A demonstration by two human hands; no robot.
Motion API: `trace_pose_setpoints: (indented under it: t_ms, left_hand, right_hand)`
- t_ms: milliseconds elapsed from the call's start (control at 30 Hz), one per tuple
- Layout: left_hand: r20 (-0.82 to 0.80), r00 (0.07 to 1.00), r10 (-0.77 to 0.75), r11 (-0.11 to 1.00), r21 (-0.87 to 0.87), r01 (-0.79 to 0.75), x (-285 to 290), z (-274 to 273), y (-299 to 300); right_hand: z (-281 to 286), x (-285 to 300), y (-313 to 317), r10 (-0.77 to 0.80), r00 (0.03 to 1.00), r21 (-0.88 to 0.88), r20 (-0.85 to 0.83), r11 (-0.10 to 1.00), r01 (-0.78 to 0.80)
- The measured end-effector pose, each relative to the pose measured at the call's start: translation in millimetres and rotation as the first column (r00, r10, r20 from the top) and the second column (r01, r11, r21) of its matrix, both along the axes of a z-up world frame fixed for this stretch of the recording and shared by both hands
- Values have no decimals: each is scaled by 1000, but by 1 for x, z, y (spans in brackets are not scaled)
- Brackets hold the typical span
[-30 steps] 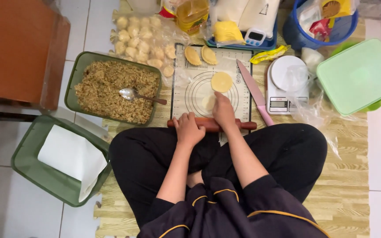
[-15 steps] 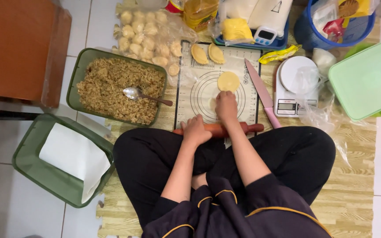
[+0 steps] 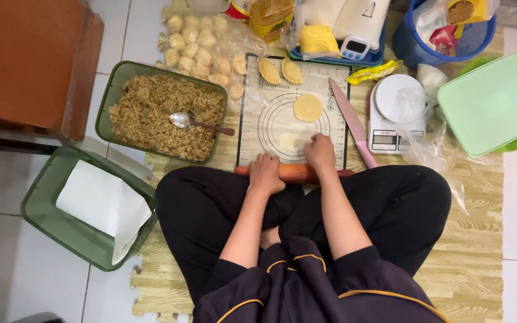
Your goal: Rolling out dough circles and adding filling to prepare pastels.
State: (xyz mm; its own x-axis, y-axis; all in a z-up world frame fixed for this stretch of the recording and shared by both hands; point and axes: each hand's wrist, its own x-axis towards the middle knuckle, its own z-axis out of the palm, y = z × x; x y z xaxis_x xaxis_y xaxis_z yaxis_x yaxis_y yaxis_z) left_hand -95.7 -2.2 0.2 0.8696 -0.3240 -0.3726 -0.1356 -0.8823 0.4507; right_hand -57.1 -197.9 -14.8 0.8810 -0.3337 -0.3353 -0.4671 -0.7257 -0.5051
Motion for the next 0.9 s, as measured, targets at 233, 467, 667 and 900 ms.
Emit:
trace_pose_setpoints:
  t_ms: [233,467,667,900]
  left_hand:
    - [490,870,50,999,-10,-52,23,12,-4]
    - [486,868,98,994,-96,-59,72,-5,-17]
    - [497,814,301,954,-173,-247,134,-11,-33]
    - [364,860,359,921,12,-389,160,-4,-44]
  right_hand:
    - [19,-12,12,401,898,-171,183,912,-372]
    - [5,18,38,256,915,-536,311,842,-53]
    - [6,76,36,168,973,-507,158,859,-67]
    - [10,99,37,137,978,-466,157,884,-49]
